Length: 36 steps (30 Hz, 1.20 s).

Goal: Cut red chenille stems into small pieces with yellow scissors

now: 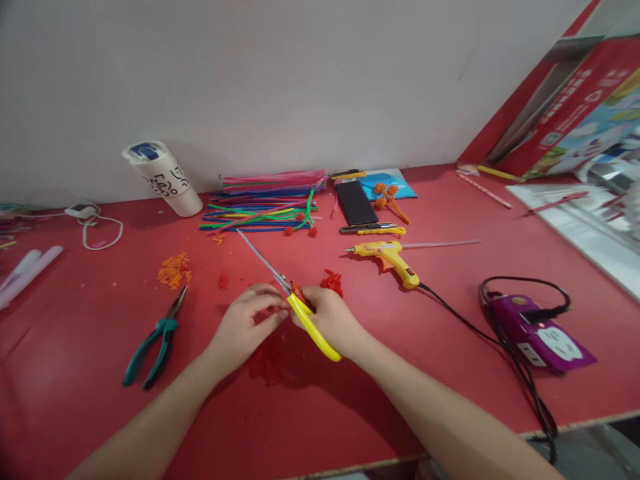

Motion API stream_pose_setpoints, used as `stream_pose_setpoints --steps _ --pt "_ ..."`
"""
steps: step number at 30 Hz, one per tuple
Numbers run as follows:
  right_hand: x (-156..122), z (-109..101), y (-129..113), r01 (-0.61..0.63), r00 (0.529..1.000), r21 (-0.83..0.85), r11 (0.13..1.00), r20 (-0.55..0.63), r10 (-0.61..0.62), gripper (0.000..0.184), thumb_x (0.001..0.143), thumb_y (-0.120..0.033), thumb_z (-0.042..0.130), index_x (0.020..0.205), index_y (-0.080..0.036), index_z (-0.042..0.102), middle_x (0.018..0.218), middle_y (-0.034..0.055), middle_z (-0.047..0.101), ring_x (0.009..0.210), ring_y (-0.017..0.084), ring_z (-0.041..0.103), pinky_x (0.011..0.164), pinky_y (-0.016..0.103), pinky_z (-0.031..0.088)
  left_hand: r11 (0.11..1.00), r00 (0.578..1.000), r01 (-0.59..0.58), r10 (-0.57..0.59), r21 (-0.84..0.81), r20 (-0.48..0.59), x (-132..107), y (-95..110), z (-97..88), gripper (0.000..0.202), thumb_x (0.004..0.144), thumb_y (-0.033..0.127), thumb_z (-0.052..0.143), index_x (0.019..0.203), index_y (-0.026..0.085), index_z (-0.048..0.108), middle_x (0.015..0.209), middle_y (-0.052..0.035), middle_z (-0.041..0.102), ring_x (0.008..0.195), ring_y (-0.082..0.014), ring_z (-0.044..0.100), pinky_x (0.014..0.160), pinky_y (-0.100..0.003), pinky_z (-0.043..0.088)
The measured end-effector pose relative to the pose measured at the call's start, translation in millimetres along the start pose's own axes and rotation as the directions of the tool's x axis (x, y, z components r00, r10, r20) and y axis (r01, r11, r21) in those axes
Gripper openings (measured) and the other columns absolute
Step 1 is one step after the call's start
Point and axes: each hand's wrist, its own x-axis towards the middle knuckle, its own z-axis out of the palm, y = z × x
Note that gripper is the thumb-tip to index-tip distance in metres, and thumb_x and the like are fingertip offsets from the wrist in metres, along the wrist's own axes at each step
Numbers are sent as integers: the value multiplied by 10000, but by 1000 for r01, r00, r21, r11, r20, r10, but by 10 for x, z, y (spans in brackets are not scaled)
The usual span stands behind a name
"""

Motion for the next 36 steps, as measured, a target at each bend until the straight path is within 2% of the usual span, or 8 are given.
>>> stream_pose_setpoints --steps 5,10,15,26,29,31,34,36 --pt "-4 11 -1 14 999 -40 999 -33 -16 35 639 -210 447 623 -180 438 479 -88 334 419 49 315 416 192 249 996 998 56 -53 -65 35 -3 32 -3 99 729 229 536 707 189 624 765 -32 587 768 -161 534 731 -271 389" --pt "-4 -2 -7 17 999 -76 997 -45 -20 24 632 -196 455 631 -175 445 499 -82 333 444 54 320 425 192 247 954 976 196 -168 -229 136 13 46 -10 134 730 225 520 658 162 615 697 -26 549 681 -144 523 636 -245 383" --pt "-29 13 -26 78 996 -95 992 -44 -82 75 643 -237 483 632 -170 449 530 -70 343 484 58 311 440 190 259 908 946 320 -292 -270 137 19 39 21 85 667 222 579 690 151 618 675 -14 550 589 -120 484 560 -234 365" --pt "-4 29 35 44 995 -76 996 -84 -50 52 664 -230 463 651 -184 443 497 -79 337 438 61 321 427 200 243 859 937 347 -335 -377 101 -1 45 47 84 656 237 593 664 154 600 652 -9 560 619 -127 501 601 -243 381" --pt "-30 -4 6 90 990 -165 982 -94 -107 141 689 -307 495 656 -184 435 551 -59 368 492 72 339 449 204 250 775 919 367 -389 -514 70 15 24 30 60 640 213 604 647 154 597 628 8 556 617 -113 495 610 -228 380" --pt "-55 -39 -14 101 987 -290 952 -94 -133 216 695 -378 511 649 -192 412 559 -54 370 501 77 330 453 206 244 685 879 358 -476 -635 -18 36 8 -3 68 619 202 627 662 155 602 648 14 575 637 -102 502 635 -215 382" --pt "-83 -86 -24 76 985 -542 837 -91 -148 279 715 -467 481 674 -205 396 533 -52 397 463 84 329 448 214 227 586 808 277 -571 -761 -145 69 -18 -76 88 601 186 645 670 158 599 631 32 572 593 -71 479 604 -188 368" --pt "-88 -97 -11 78 981 -684 725 -78 -179 289 752 -493 421 735 -205 420 552 -28 467 461 102 385 455 224 218 568 812 209 -554 -796 -182 82 -31 -127 57 615 184 632 643 158 589 584 44 549 550 -59 459 569 -179 356"
